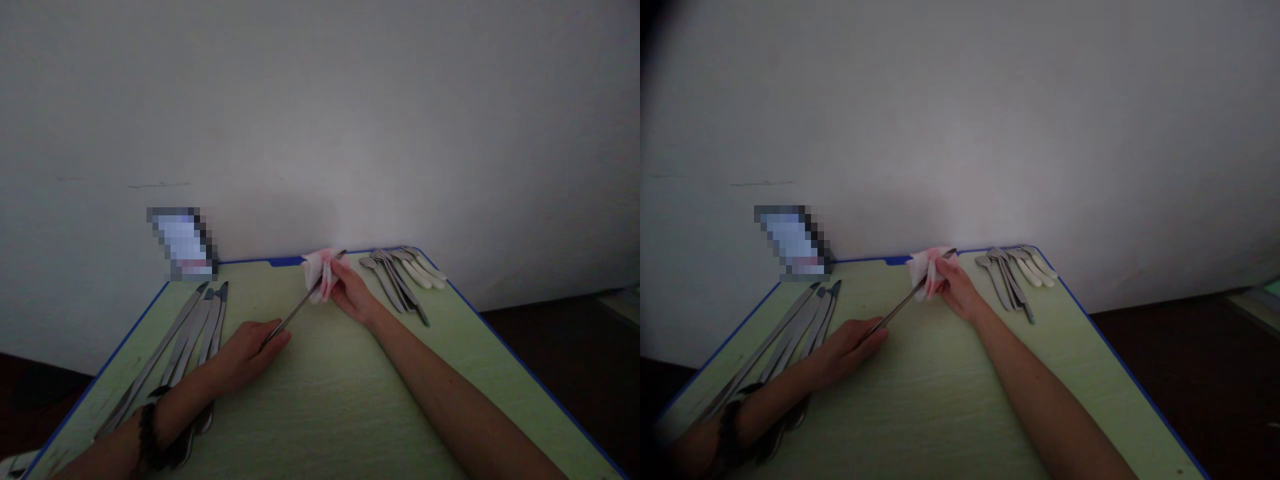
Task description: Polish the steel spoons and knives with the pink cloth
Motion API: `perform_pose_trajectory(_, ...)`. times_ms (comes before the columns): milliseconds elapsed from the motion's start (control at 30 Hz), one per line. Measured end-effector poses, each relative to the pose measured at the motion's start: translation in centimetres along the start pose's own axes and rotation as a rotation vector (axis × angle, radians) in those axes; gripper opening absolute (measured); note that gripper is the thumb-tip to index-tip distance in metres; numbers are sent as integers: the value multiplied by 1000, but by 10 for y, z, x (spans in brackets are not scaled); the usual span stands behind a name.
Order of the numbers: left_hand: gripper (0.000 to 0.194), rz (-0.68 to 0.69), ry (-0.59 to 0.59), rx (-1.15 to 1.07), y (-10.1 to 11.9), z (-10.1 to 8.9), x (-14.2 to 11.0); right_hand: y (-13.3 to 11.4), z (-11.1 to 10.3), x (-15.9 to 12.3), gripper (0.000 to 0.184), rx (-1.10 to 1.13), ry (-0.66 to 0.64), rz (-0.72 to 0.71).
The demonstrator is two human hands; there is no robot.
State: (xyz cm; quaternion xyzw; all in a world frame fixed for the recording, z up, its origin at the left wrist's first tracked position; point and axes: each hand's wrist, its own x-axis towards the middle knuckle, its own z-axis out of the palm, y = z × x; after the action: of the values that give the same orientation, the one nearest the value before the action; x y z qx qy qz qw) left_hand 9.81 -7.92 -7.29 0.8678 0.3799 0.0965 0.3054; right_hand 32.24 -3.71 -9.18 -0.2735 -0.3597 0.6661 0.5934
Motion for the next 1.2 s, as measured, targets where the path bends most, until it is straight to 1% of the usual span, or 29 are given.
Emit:
perform_pose_trajectory(133,31,-35,14,142,3,5,1,-3,8,-8,30,-413,-261,48)
perform_pose_trajectory(200,29,-46,15,216,5,7,2,-4,10,-9,33,-511,-329,59)
perform_pose_trajectory(233,28,-52,14,253,5,8,2,-4,10,-9,34,-517,-324,55)
perform_pose_trajectory(267,28,-59,14,293,5,9,3,-3,9,-9,33,-495,-291,47)
perform_pose_trajectory(333,28,-68,13,372,5,12,3,-1,7,-6,29,-385,-167,37)
perform_pose_trajectory(433,28,-65,9,469,3,15,3,2,4,-1,22,-131,29,37)
perform_pose_trajectory(500,29,-50,11,503,3,16,2,1,4,1,16,6,108,33)
perform_pose_trajectory(567,31,-44,8,497,4,15,2,-1,4,2,11,91,160,33)
perform_pose_trajectory(633,32,-41,2,436,5,13,2,-2,4,2,9,139,184,47)
perform_pose_trajectory(733,30,-48,14,313,7,9,2,-3,4,1,9,146,179,49)
perform_pose_trajectory(800,30,-64,25,273,7,7,3,-2,4,1,9,88,143,40)
perform_pose_trajectory(933,32,-84,28,277,4,9,3,1,4,1,11,-89,29,61)
perform_pose_trajectory(1000,32,-76,29,291,3,10,3,2,4,0,13,-134,7,78)
perform_pose_trajectory(1067,31,-59,21,299,2,11,2,3,4,0,11,-121,45,79)
perform_pose_trajectory(1200,31,-67,21,281,3,10,3,1,4,1,7,34,196,62)
